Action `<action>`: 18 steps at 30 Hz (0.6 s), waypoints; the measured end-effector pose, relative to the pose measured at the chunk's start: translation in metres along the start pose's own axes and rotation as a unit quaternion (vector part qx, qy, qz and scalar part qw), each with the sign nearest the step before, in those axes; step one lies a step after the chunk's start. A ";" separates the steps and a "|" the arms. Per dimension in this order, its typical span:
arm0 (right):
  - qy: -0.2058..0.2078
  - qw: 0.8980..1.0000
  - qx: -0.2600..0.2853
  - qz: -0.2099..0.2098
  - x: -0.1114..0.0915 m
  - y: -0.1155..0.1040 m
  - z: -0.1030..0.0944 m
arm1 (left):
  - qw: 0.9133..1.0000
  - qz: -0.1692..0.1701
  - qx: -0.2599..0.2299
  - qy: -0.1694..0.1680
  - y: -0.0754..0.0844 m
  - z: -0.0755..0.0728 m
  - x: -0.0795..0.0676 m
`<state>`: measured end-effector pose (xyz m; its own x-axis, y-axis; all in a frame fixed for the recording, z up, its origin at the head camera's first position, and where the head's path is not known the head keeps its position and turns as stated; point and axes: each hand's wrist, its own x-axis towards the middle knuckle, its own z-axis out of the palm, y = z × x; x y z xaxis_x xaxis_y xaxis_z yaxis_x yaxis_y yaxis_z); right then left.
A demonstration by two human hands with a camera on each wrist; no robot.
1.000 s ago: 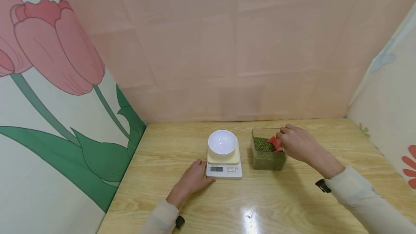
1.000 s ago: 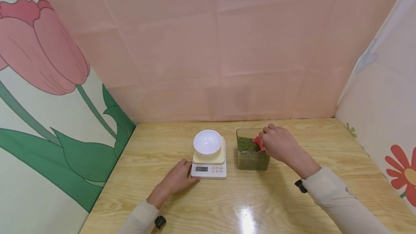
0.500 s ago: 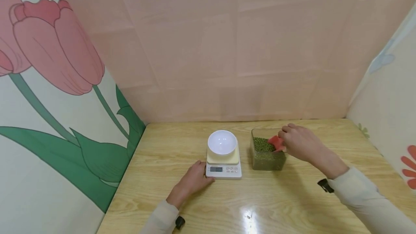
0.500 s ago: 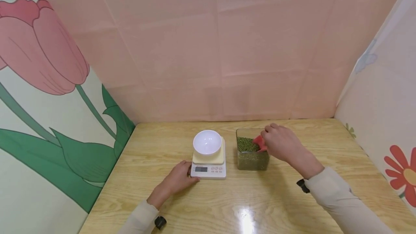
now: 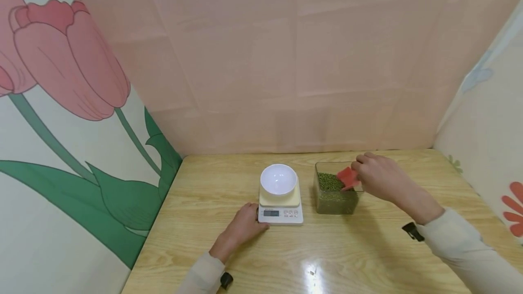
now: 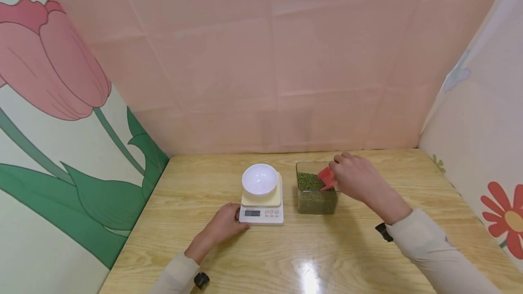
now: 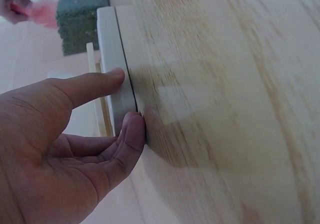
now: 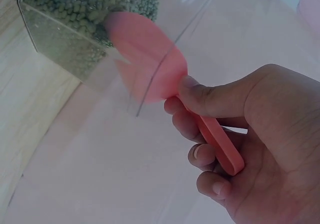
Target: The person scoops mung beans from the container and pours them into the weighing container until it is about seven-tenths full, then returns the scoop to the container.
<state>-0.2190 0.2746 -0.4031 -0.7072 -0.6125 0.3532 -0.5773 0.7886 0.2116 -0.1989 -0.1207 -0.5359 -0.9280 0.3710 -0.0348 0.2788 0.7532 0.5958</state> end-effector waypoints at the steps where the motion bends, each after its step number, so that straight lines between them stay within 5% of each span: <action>1: 0.001 1.000 0.001 0.000 0.000 0.000 -0.001 | 1.000 -0.002 -0.001 0.000 0.000 0.000 0.000; 18: -0.033 0.999 0.025 0.026 0.005 0.002 -0.010 | 1.000 0.004 -0.005 0.010 0.002 -0.002 -0.001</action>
<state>-0.2198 0.2739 -0.3920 -0.7620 -0.5735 0.3008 -0.5571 0.8173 0.1472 -0.1982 -0.1201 -0.5331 -0.9306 0.3658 -0.0137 0.2838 0.7446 0.6041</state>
